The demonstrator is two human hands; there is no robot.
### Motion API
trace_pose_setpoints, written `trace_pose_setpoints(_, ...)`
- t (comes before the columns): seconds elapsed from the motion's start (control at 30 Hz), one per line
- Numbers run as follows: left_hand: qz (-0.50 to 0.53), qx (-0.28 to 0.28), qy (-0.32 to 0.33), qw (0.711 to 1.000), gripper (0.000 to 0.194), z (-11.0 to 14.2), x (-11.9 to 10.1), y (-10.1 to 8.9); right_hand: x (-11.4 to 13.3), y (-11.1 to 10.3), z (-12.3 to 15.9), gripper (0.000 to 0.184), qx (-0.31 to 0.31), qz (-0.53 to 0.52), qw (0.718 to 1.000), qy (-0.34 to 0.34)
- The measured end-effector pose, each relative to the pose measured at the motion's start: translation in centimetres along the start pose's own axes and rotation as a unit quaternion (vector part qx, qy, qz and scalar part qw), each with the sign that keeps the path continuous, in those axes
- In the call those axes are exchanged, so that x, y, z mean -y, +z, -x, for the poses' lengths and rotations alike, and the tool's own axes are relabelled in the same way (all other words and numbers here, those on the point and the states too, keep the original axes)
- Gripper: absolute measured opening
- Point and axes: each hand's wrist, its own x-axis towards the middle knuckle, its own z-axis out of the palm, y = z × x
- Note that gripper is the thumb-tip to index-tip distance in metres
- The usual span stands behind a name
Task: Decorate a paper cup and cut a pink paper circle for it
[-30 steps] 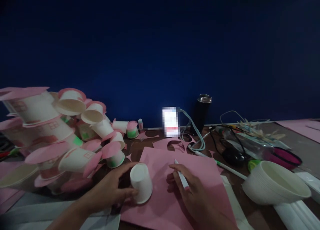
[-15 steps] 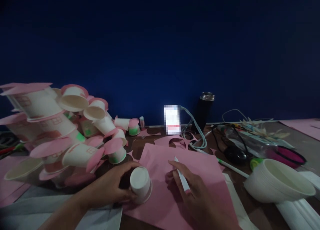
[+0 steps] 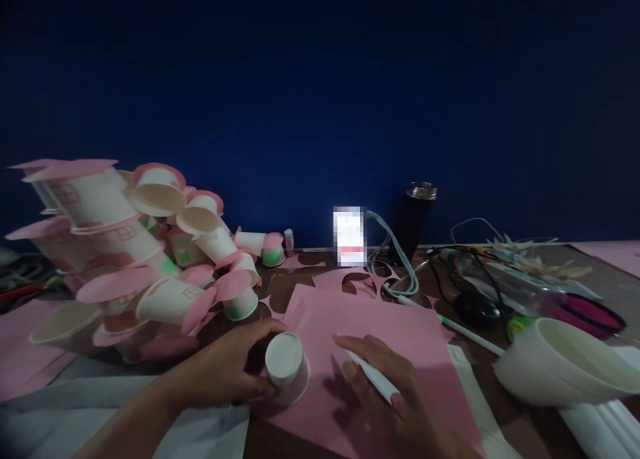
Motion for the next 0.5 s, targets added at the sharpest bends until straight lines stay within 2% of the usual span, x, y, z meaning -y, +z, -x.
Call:
trace_pose_setpoints(0.1, -0.002, 0.000, 0.003, 1.000, 0.061, 0.0, 0.1, 0.0, 1.2, -0.5, -0.3, 0.023, 0.026, -0.063, 0.998, 0.015)
trace_pose_setpoints(0.13, -0.002, 0.002, 0.007, 1.000, 0.061, 0.1, 0.1, 0.0, 1.6, -0.6, -0.4, 0.019, 0.063, -0.090, 0.993, 0.038)
trace_pose_setpoints(0.23, -0.006, 0.004, 0.015, 1.000, 0.060, 0.1, 0.1, -0.1, 2.6, -1.0, -0.7, 0.013, 0.111, -0.151, 0.976, 0.108)
trace_pose_setpoints(0.5, -0.015, 0.003, 0.020, 1.000, 0.058, 0.3, -0.3, -0.3, 2.7, -0.4, -0.3, 0.018, 0.154, -0.148, 0.966, 0.143)
